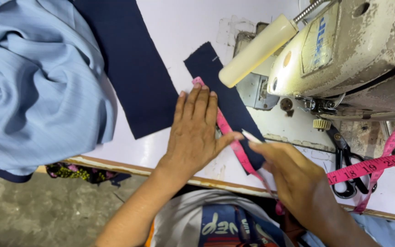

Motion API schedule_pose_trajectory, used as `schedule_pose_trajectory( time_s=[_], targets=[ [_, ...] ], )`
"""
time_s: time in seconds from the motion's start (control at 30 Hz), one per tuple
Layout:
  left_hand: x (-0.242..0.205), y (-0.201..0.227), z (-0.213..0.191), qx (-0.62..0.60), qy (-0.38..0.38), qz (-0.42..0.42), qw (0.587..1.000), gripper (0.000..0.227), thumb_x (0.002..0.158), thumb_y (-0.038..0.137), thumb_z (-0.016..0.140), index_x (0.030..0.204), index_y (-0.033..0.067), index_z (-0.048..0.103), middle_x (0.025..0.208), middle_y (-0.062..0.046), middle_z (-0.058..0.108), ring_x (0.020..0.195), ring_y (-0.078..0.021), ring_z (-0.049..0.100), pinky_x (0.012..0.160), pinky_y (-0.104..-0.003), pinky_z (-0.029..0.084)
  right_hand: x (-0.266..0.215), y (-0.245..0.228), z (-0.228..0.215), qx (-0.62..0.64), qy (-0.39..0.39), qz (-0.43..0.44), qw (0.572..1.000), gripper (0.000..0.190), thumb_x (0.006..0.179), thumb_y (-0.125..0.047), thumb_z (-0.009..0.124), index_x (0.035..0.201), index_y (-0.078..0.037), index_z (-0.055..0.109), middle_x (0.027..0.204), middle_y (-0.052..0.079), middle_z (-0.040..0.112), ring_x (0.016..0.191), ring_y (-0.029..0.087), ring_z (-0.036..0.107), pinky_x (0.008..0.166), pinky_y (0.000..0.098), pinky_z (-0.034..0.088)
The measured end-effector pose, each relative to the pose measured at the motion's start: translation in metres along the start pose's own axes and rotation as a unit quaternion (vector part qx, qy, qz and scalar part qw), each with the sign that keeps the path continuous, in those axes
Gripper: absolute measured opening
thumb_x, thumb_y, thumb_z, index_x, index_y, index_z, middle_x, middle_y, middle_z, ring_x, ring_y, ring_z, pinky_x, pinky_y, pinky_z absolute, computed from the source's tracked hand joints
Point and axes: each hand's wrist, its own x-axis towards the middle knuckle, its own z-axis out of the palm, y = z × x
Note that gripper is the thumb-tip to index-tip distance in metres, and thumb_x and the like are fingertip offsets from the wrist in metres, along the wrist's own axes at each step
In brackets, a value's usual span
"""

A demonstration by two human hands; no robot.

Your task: The person measures and marks a dark blue fabric piece with a pink measuring tape and white chalk, then cuts along the marked line with scissors. The person folds the cut fabric and aligns it under a sewing machine.

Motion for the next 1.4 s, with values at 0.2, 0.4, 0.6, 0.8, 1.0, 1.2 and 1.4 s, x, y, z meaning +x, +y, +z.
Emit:
schedule_pose_trajectory(
  time_s=[0.2, 0.4, 0.6, 0.8, 1.0, 1.2, 1.4],
  targets=[
    [0.001, -0.004, 0.008, -0.02, 0.018, 0.009, 1.0, 0.067, 0.089, 0.052, 0.055, 0.124, -0.0061, 0.052, 0.129, -0.025, 0.052, 0.126, -0.0389, 0.044, 0.111, -0.053, 0.029, 0.075, 0.018, 0.031, -0.104, 0.067, -0.116, 0.985, 0.033, 0.093, 0.006, 0.05, 0.125, 0.0, 0.055, 0.098, 0.013, 0.063, 0.084, 0.028, 0.061, 0.075, 0.0351, 0.049],
    [0.002, -0.01, 0.011, -0.088, -0.035, -0.02, 0.995, 0.075, 0.083, 0.054, 0.06, 0.13, -0.0041, 0.049, 0.128, -0.024, 0.047, 0.135, -0.0463, 0.03, 0.112, -0.06, 0.02, 0.107, 0.037, 0.055, -0.13, 0.139, -0.136, 0.972, 0.02, 0.091, -0.003, 0.061, 0.109, -0.002, 0.068, 0.086, 0.015, 0.066, 0.084, 0.034, 0.068, 0.066, 0.0391, 0.056],
    [0.007, -0.014, 0.004, -0.102, -0.033, -0.008, 0.994, 0.076, 0.079, 0.053, 0.065, 0.126, -0.0042, 0.051, 0.122, -0.024, 0.049, 0.135, -0.0499, 0.028, 0.11, -0.065, 0.017, 0.121, 0.05, 0.069, -0.182, 0.152, -0.125, 0.963, 0.019, 0.093, -0.012, 0.059, 0.11, -0.011, 0.068, 0.08, 0.009, 0.066, 0.081, 0.028, 0.069, 0.062, 0.0363, 0.057],
    [0.009, -0.018, 0.004, -0.101, -0.045, 0.004, 0.994, 0.075, 0.075, 0.05, 0.07, 0.125, -0.0025, 0.052, 0.12, -0.023, 0.05, 0.136, -0.0496, 0.028, 0.11, -0.066, 0.016, 0.133, 0.034, 0.066, -0.179, 0.149, -0.14, 0.962, 0.017, 0.093, -0.011, 0.06, 0.107, -0.011, 0.069, 0.077, 0.01, 0.066, 0.078, 0.03, 0.069, 0.059, 0.0397, 0.056],
    [0.012, -0.023, 0.006, -0.129, -0.063, 0.011, 0.99, 0.071, 0.075, 0.05, 0.069, 0.122, -0.0005, 0.052, 0.118, -0.022, 0.049, 0.135, -0.0517, 0.026, 0.111, -0.065, 0.016, 0.134, 0.038, 0.068, -0.213, 0.127, -0.134, 0.96, 0.018, 0.093, -0.014, 0.057, 0.107, -0.015, 0.069, 0.08, 0.006, 0.065, 0.077, 0.028, 0.069, 0.058, 0.0384, 0.057],
    [0.016, -0.026, -0.002, -0.118, -0.085, 0.026, 0.989, 0.07, 0.075, 0.053, 0.067, 0.121, 0.0029, 0.053, 0.119, -0.021, 0.047, 0.135, -0.0515, 0.026, 0.111, -0.065, 0.017, 0.131, 0.032, 0.065, -0.229, 0.11, -0.119, 0.96, 0.025, 0.092, -0.012, 0.054, 0.113, -0.015, 0.067, 0.085, 0.006, 0.064, 0.08, 0.029, 0.068, 0.063, 0.0429, 0.058],
    [0.013, -0.027, 0.005, -0.107, -0.087, 0.025, 0.99, 0.073, 0.077, 0.058, 0.064, 0.124, 0.0033, 0.052, 0.117, -0.019, 0.049, 0.134, -0.0508, 0.03, 0.109, -0.065, 0.019, 0.12, 0.034, 0.059, -0.24, 0.187, -0.153, 0.94, 0.028, 0.094, -0.004, 0.051, 0.12, -0.005, 0.062, 0.087, 0.012, 0.063, 0.081, 0.032, 0.067, 0.065, 0.0386, 0.057]
  ],
)
